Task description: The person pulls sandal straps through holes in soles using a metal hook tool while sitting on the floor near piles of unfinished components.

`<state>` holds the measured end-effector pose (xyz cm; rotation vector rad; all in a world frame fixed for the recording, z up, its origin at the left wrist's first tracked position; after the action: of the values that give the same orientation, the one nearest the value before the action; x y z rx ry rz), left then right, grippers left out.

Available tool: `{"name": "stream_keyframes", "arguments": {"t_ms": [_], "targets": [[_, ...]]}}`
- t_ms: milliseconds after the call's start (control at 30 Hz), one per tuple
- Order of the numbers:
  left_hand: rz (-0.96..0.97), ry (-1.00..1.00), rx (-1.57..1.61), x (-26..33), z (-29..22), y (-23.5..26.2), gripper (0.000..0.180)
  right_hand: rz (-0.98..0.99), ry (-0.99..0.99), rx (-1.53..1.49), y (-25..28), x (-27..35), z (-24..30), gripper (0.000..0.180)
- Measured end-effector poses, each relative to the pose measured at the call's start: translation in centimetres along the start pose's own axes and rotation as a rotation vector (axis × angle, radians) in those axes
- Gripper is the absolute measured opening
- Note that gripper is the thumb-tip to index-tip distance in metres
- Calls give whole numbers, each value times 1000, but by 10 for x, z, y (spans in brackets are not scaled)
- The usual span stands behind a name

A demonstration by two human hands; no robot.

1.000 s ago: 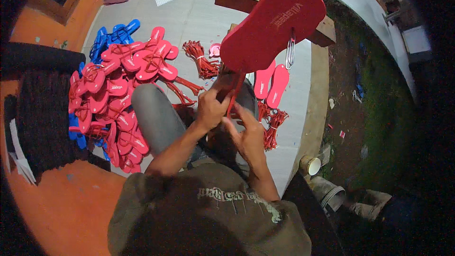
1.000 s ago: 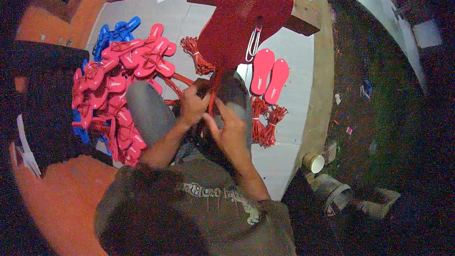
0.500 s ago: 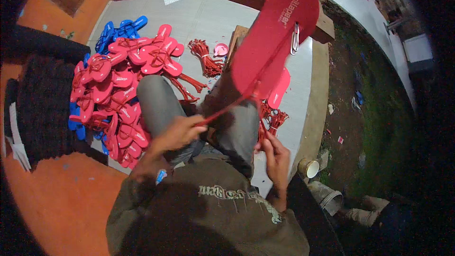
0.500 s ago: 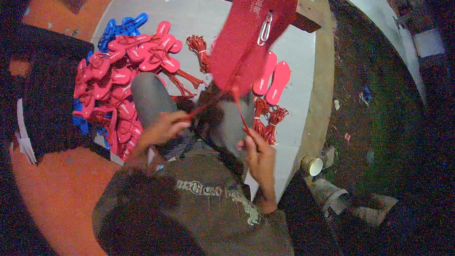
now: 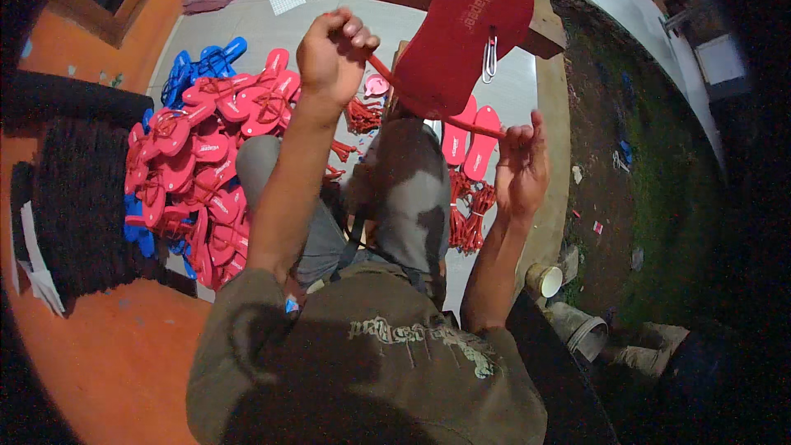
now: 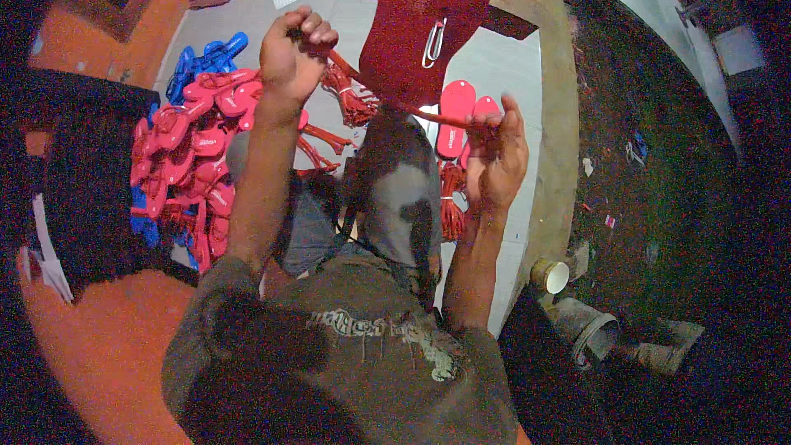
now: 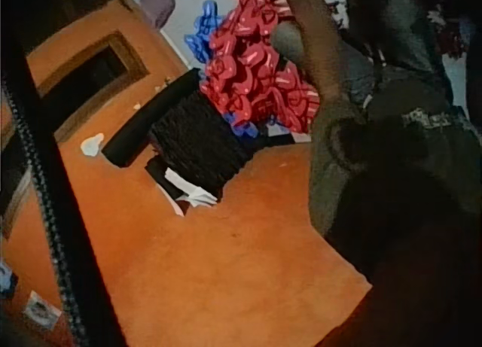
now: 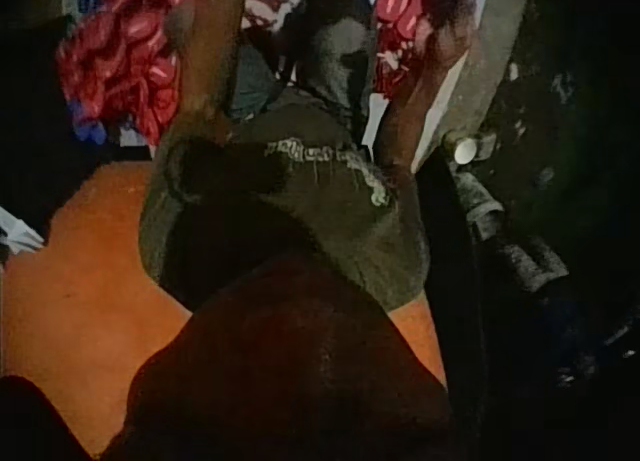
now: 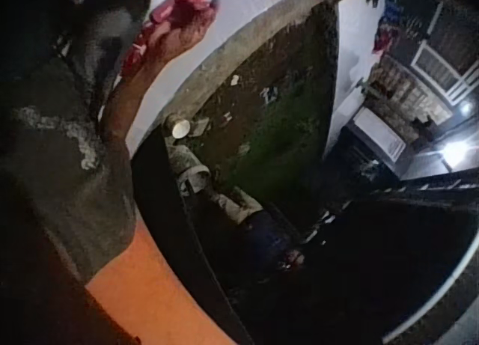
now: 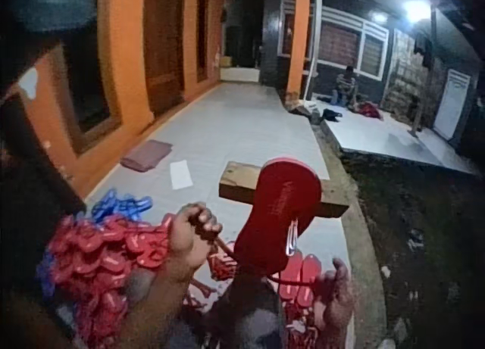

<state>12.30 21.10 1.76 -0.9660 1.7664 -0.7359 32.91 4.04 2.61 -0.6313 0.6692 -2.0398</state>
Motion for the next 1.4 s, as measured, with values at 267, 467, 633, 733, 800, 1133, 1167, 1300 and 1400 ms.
{"name": "stream_keyframes", "arguments": {"t_ms": [267, 467, 633, 733, 800, 1133, 1167, 1300, 1400], "targets": [[148, -890, -1559, -15, 48, -112, 26, 26, 227, 855, -49, -32, -17, 18], [128, -716, -1609, -15, 42, -113, 33, 48, 384, 912, -51, -36, 3, 16], [230, -472, -1367, -32, 39, -125, 40, 440, 306, 397, -45, -13, -1, 23], [259, -473, -1473, -37, 39, -126, 41, 459, 343, 388, -49, -19, -8, 23], [233, -513, -1468, -32, 39, -131, 41, 482, 345, 364, -50, -19, -11, 25], [201, -320, -1364, -29, 36, -135, 42, 557, 316, 389, -49, -25, -17, 32], [190, -256, -1388, -30, 36, -135, 42, 561, 313, 404, -49, -26, -17, 32], [169, -284, -1392, -28, 37, -135, 40, 557, 115, 247, -47, -26, -18, 28], [169, -286, -1346, -29, 36, -135, 38, 512, -33, 168, -51, -21, -17, 28]]}}
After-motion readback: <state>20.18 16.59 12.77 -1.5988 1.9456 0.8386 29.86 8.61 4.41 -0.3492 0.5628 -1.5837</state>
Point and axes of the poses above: each hand's wrist, its own x-axis away from the middle knuckle, its own y-axis out of the back of the hand, z = x × y, the point moved 2 cm from there along -x, towards the middle knuckle, and after that the axes turned 13 degrees about -y, right-handed, at the moved point
